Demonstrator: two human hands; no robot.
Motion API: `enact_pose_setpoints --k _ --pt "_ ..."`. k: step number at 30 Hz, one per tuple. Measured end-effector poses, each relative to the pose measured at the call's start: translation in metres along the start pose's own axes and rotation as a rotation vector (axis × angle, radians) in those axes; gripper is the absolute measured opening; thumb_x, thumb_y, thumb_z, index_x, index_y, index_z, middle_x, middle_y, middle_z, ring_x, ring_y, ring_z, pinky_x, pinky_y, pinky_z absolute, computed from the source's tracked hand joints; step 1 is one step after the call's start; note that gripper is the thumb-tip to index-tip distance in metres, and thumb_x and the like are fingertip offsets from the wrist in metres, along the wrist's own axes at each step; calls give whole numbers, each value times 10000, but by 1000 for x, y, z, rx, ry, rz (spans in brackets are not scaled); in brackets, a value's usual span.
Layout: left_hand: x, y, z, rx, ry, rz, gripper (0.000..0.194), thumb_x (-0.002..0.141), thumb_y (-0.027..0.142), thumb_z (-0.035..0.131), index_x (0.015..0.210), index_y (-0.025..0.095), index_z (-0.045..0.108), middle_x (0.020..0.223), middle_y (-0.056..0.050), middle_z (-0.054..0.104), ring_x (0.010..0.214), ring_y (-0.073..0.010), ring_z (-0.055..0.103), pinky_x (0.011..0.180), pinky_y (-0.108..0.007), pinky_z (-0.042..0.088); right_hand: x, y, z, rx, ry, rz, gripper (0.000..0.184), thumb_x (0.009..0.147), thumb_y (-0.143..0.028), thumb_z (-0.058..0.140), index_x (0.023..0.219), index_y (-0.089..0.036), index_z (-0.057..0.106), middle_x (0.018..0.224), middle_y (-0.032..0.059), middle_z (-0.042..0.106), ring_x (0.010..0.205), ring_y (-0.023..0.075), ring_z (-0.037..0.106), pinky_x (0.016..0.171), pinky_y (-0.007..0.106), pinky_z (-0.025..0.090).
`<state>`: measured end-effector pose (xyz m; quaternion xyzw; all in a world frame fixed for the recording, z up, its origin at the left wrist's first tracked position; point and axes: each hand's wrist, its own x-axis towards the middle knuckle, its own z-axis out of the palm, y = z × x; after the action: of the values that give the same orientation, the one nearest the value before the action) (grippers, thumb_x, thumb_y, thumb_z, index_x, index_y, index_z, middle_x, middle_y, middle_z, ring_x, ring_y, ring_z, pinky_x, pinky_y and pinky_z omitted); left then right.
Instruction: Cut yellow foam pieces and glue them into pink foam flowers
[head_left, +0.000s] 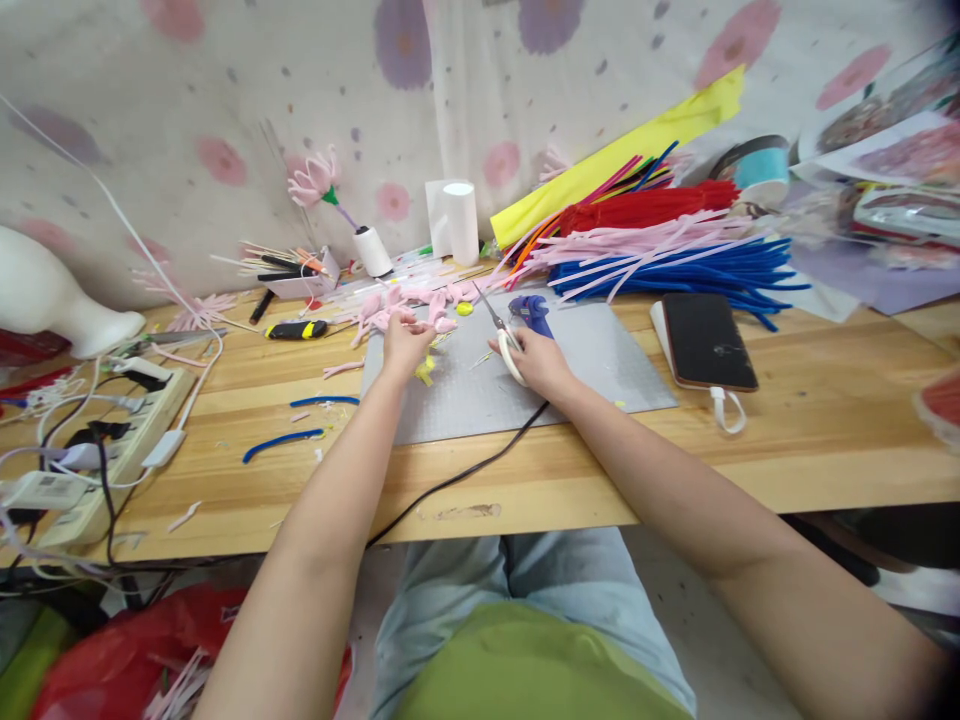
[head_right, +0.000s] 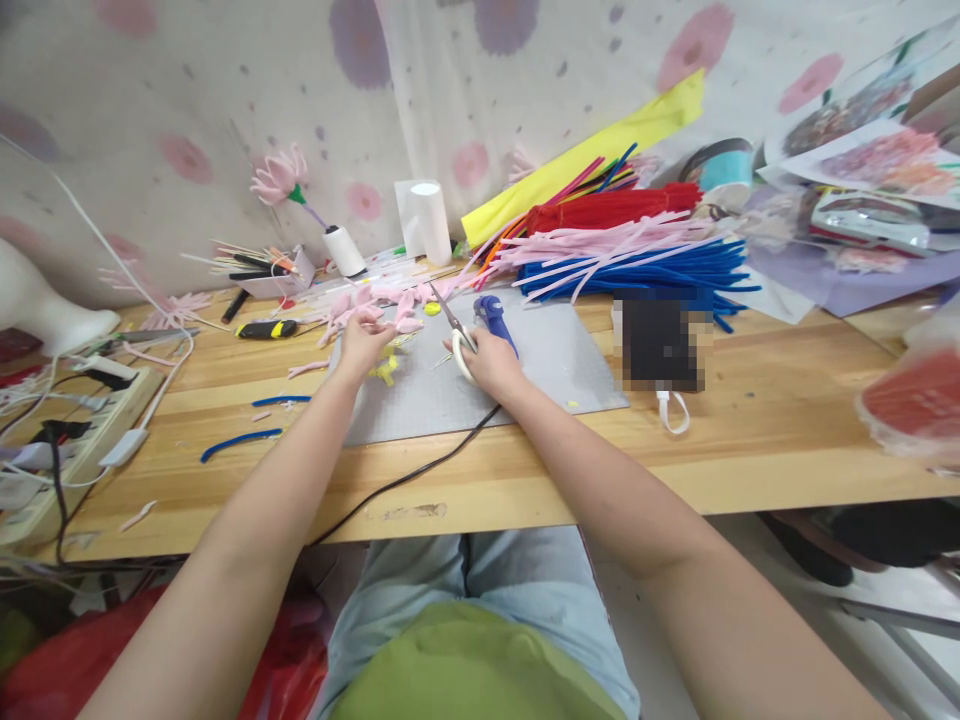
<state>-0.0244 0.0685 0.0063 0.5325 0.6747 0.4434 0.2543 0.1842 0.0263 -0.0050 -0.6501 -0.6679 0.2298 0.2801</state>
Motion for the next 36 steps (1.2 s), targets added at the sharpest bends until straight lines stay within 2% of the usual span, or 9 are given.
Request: enact_pose_setpoints --k 3,6,10,14,18,24,28,32,36 --pt "4 3 -8 -148 53 -32 328 602 189 648 831 213 415 705 30 604 666 -126 607 677 -266 460 1 2 2 8 6 -12 414 804 -578 488 880 -200 638 800 60 667 745 195 603 642 262 392" --pt "1 10 -4 -131 55 46 304 618 195 642 843 213 439 744 18 636 721 -137 630 720 -282 471 0 2 3 2 12 -10 447 798 -602 479 879 -192 638 818 69 670 754 195 605 644 262 394" --pt "-10 20 20 178 -108 133 255 667 125 581 893 208 497 806 -22 686 886 -188 644 844 -342 444 -2 -2 0 -11 15 -5 479 793 -629 462 857 -186 633 822 82 667 769 207 603 656 276 396" --pt "-14 21 29 333 -132 158 376 689 32 469 1009 224 515 904 -19 714 1019 -184 615 922 -362 402 -3 -4 -4 2 19 26 482 802 -628 447 866 -187 632 817 81 665 762 211 601 649 283 396" --pt "-10 15 11 436 -44 204 399 740 67 448 1104 219 503 972 -35 710 1052 -196 598 960 -381 369 -2 -3 -3 12 20 10 467 794 -626 466 858 -194 631 793 74 666 726 200 595 639 276 394" --pt "-12 4 -5 699 -190 290 449 704 130 549 1143 216 514 1093 -75 666 1122 -246 543 953 -378 367 -2 -1 0 9 13 -11 455 795 -617 471 846 -193 626 802 70 667 727 188 589 630 257 371" --pt "-14 0 -8 713 -183 287 531 685 76 507 1197 215 481 1086 -55 669 1092 -248 552 924 -367 380 -2 -1 0 -6 17 -11 449 800 -608 471 840 -188 624 805 73 670 735 189 592 628 253 367" --pt "-16 -7 -21 757 -203 370 623 664 41 487 1256 231 444 1174 -46 632 1149 -250 502 980 -374 331 -1 -1 0 -4 13 -8 462 796 -622 466 840 -190 623 808 78 668 743 204 601 629 267 378" --pt "-17 -14 -39 767 -200 428 623 668 61 482 1268 223 444 1046 -34 680 1158 -244 477 1034 -369 269 -1 0 1 0 14 -13 510 784 -666 439 833 -192 620 787 76 657 734 211 602 628 278 385"
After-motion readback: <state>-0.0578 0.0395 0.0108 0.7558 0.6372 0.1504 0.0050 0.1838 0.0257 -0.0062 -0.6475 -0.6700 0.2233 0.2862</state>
